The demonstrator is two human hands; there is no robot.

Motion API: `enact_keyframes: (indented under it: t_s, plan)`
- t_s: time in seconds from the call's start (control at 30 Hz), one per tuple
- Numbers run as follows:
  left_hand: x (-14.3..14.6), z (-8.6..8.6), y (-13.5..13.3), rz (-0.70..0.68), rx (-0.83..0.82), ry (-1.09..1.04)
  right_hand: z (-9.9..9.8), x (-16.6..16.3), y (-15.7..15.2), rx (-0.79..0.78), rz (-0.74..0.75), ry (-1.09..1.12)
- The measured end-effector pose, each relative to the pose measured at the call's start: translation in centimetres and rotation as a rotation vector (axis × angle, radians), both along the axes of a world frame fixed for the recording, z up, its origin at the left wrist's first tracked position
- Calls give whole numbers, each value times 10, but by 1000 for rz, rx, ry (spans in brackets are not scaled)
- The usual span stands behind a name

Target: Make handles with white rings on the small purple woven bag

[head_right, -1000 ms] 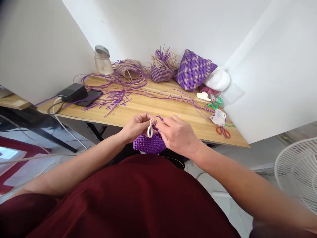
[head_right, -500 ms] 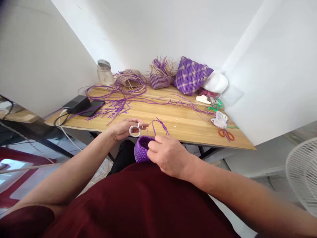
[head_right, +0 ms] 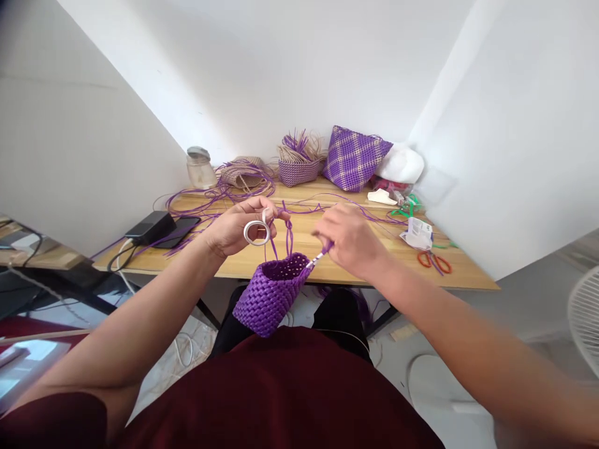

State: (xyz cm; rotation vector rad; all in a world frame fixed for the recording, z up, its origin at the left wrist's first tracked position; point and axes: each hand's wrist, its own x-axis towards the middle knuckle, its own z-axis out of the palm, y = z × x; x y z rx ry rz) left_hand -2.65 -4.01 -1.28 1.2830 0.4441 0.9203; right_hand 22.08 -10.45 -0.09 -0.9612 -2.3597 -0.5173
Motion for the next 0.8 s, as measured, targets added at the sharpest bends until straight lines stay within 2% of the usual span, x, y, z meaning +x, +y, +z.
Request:
enact_keyframes:
  t_s: [0.07,0.13,0.17,0.23,0.27,0.37,0.5,0.6,0.8]
  plan:
    - [7,7,5,25,42,-25,11,8,16,-34,-194,233]
    - [13,12,10,55,98,-76,20,11,29,-243,-346,473]
    - [16,13,13,67,129,-102,23,11,35,-383,-362,577]
    - [21,16,19,62,188,-122,26,7,50,-590,-270,742]
    - [24,17,21,51,219,-113,27,5,57,-640,-184,798]
    - [32,18,23,41,336,-71,28,-1,77,-714,56,917]
    - [43,18,22,55,506,10,35,-2,92,-853,203,1093]
    - [52,15,25,73,620,114,40,1,101,-885,220,1070]
    - [67,2,40,153,665,203,27,6,133,-710,110,866]
